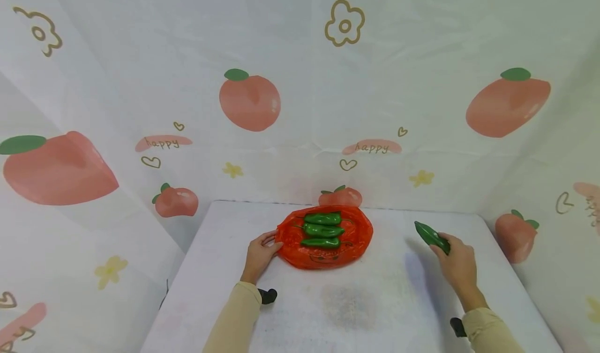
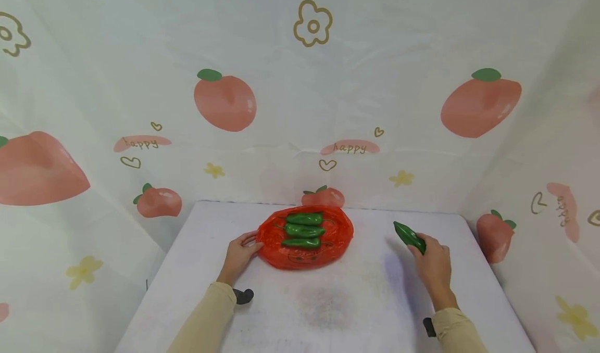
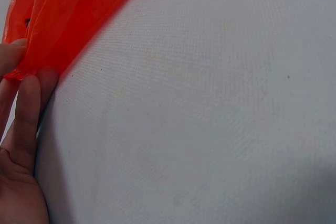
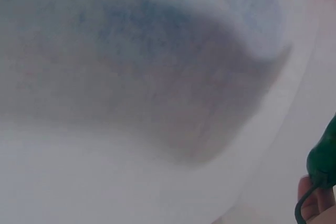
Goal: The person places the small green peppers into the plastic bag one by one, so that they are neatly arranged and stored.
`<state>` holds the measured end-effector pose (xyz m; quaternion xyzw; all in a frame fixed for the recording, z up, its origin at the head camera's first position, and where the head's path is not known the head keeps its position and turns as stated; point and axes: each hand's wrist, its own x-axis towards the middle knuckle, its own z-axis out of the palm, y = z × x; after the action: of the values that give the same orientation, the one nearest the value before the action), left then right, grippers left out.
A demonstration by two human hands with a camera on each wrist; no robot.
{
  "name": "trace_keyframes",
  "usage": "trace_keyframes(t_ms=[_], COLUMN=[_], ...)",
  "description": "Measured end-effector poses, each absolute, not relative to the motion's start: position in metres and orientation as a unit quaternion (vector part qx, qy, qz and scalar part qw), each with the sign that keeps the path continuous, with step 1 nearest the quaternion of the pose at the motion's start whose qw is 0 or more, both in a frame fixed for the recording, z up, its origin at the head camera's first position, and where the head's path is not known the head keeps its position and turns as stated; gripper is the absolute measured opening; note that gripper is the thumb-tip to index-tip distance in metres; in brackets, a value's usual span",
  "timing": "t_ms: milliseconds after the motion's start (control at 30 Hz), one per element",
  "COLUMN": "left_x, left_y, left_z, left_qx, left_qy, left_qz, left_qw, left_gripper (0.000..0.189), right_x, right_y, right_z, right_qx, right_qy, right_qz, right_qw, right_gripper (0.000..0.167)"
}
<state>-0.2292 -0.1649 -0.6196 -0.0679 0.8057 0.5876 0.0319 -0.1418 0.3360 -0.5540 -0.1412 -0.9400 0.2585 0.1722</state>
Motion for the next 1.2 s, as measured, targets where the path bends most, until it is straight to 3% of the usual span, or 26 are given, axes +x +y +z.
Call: trace_keyframes(t_ms=[733, 1200], left_x=[-0.23, -0.227], left_y=[-0.165, -0.164], left_z=[-0.62, -0.615], left_qx=[-0.071, -0.071], left_qy=[0.801, 0.799], left_qz=[0.593, 0.596], left_qw=[0.038, 0.041], left_gripper=[0.044, 0.044], right_x=[-0.158, -0.159], right_y=[0.298, 0.276], right_z=[-0.544, -0.533], right_qx=[-0.054, -0.042], right_qy=[-0.937, -0.937], right_qz=[0.279, 0.315], right_qw=[0.204, 0.145], right_gripper=[0.043, 0.043])
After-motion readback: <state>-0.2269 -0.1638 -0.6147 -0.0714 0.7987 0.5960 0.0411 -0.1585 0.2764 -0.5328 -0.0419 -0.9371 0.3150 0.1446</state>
